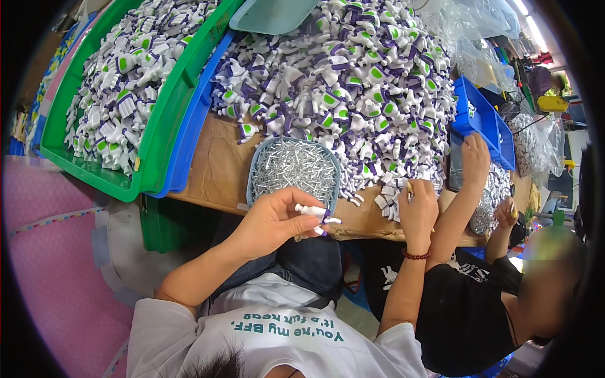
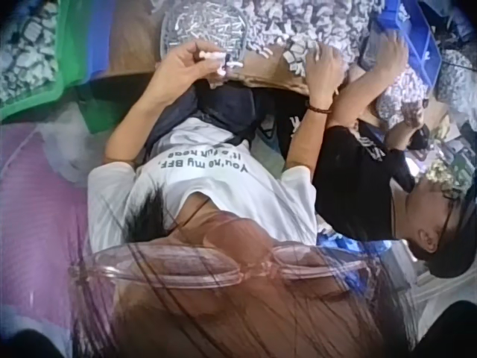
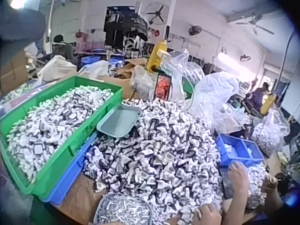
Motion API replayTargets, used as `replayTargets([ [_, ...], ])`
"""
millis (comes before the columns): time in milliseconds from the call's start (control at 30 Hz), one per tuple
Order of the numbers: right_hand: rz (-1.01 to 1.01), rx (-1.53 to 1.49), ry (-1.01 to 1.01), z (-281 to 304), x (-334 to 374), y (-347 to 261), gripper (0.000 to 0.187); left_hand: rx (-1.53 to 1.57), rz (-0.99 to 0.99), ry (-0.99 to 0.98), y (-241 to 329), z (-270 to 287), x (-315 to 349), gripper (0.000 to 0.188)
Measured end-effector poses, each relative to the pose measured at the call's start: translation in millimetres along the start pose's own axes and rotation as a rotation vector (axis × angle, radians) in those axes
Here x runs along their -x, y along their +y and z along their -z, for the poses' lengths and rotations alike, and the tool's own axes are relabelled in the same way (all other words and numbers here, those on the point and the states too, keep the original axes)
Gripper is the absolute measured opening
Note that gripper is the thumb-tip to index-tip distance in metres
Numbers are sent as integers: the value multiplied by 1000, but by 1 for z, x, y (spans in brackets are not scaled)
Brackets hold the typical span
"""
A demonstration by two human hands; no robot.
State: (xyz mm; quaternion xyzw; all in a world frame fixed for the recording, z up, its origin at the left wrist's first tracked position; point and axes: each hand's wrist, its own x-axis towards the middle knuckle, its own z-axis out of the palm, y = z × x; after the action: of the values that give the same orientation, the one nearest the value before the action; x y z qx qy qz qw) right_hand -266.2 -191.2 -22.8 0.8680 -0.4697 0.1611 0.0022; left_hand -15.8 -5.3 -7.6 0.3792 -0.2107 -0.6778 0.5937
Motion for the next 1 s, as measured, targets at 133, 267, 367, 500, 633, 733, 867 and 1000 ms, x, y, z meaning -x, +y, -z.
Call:
replayTargets([
  [133, -238, -478, -135, 25, -3, -26, 5, -3, 68, 26, 2, -1, 0, 19],
  [267, -221, -1158, -423, 44, -4, -72, 2, 180, 132, 0, 5, -10, -4, 18],
  [367, -194, -1498, -559, 38, -5, -95, 5, 188, 134, 10, 7, -10, -3, 18],
  [500, -126, -1495, -564, 26, -5, -110, 15, 177, 108, 37, 7, -4, 0, 21],
  [633, -111, -1546, -565, 16, -4, -116, 20, 211, 91, 83, 9, -3, 1, 19],
  [733, -214, -1643, -608, 20, -4, -121, 21, 190, 85, 76, 6, 3, 1, 18],
  [867, -235, -1556, -516, 22, -3, -125, 23, 120, 44, 116, 4, 3, 1, 17],
  [1000, -268, -1445, -444, 26, -2, -130, 23, 110, 20, 124, 4, 3, 1, 17],
])
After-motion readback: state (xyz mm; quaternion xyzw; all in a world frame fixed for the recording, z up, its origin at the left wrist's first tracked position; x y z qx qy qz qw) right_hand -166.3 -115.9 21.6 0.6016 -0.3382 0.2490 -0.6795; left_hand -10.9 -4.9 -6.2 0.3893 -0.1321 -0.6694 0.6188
